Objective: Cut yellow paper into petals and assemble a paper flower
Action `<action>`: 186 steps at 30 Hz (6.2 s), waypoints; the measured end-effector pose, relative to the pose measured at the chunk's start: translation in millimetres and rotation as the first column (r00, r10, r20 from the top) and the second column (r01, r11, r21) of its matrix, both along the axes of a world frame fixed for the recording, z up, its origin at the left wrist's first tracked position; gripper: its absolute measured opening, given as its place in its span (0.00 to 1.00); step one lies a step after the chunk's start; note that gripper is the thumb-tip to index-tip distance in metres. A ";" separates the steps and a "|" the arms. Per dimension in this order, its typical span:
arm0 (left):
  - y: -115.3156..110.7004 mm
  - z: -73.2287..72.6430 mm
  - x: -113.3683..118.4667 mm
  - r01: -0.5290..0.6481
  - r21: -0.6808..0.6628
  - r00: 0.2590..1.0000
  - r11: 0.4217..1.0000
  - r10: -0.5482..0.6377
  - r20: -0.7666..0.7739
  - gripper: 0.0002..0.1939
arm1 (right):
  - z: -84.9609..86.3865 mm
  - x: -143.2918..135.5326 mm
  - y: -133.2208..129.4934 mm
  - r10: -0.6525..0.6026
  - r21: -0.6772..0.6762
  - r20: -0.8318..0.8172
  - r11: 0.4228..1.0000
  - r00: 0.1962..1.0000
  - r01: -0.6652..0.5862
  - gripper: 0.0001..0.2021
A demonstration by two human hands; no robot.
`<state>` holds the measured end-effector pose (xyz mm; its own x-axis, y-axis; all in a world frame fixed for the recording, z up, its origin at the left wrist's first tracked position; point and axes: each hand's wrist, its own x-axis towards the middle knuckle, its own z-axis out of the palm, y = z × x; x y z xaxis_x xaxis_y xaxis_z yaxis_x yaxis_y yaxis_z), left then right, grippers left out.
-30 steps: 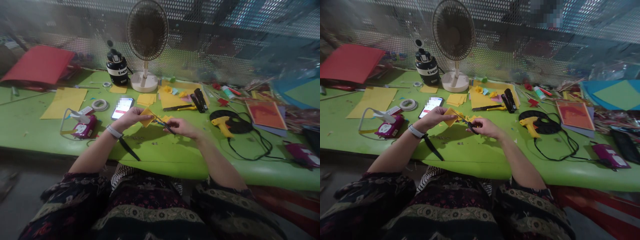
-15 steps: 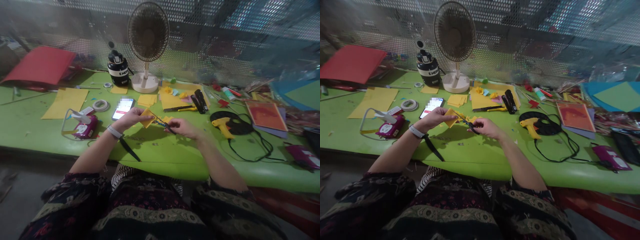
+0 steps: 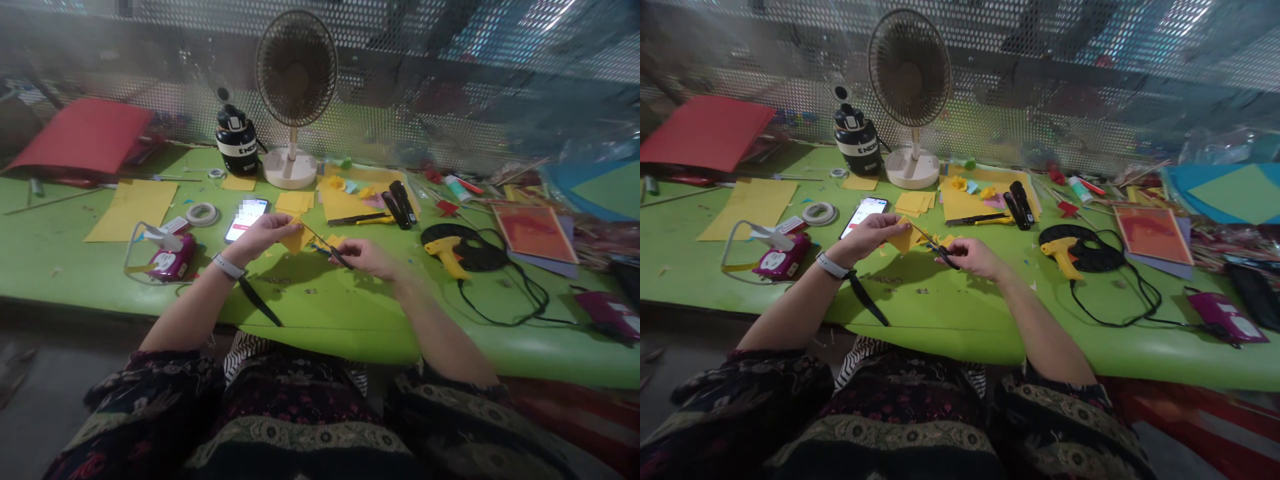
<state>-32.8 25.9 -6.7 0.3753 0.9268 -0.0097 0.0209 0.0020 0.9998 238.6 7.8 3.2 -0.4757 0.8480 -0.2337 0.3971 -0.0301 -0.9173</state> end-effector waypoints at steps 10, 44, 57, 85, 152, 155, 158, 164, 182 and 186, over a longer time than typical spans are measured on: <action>-2.2 1.8 1.5 0.044 0.024 0.999 0.999 -0.044 -0.011 0.18 | 0.8 0.3 -0.5 0.025 0.003 0.003 1.000 1.000 -0.025 0.21; -2.9 -1.3 4.2 0.076 -0.008 0.997 0.997 -0.076 -0.022 0.18 | 0.0 -4.3 -3.8 0.004 -0.041 -0.024 0.999 1.000 -0.005 0.24; -2.0 -4.0 3.9 0.091 -0.033 0.995 0.995 -0.093 -0.036 0.16 | 0.5 -4.1 -4.4 0.029 -0.031 -0.004 0.999 1.000 -0.030 0.23; 0.8 1.6 4.8 0.128 -0.430 0.972 0.894 -0.027 0.232 0.22 | -6.0 -7.3 -3.1 0.035 -0.087 0.053 0.996 0.998 -0.031 0.22; 4.0 -12.8 2.2 0.026 -0.162 0.999 0.986 -0.019 0.050 0.09 | 11.2 33.9 18.1 -0.474 0.547 0.597 0.831 0.647 0.104 0.10; 1.7 -10.7 4.4 0.050 -0.170 0.998 0.984 -0.044 0.040 0.10 | -1.4 1.4 5.3 -0.336 0.560 0.460 0.828 0.822 0.025 0.14; 0.3 -9.7 7.0 0.074 -0.183 0.997 0.980 -0.070 0.028 0.11 | -16.3 -22.3 -2.4 -0.160 0.578 0.550 0.782 0.820 -0.235 0.14; -0.5 -10.5 10.3 0.091 -0.181 0.995 0.979 -0.084 0.046 0.11 | -18.6 -20.6 -7.0 -0.162 0.521 0.702 0.781 0.693 -0.345 0.13; -6.4 -10.4 18.9 0.171 -0.215 0.977 0.962 -0.137 0.162 0.11 | -6.2 -22.5 -16.4 -0.179 0.200 0.029 0.965 0.983 0.170 0.11; -6.6 -10.9 19.5 0.200 -0.193 0.972 0.961 -0.171 0.159 0.13 | -14.5 -28.8 -18.6 -0.198 0.288 0.015 0.940 0.980 0.185 0.18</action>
<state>-13.3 19.3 -17.6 0.5516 0.8242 -0.1283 -0.0988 0.2172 0.9711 209.8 -10.9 -11.3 -0.2926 0.9561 0.0132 0.4487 0.1495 -0.8811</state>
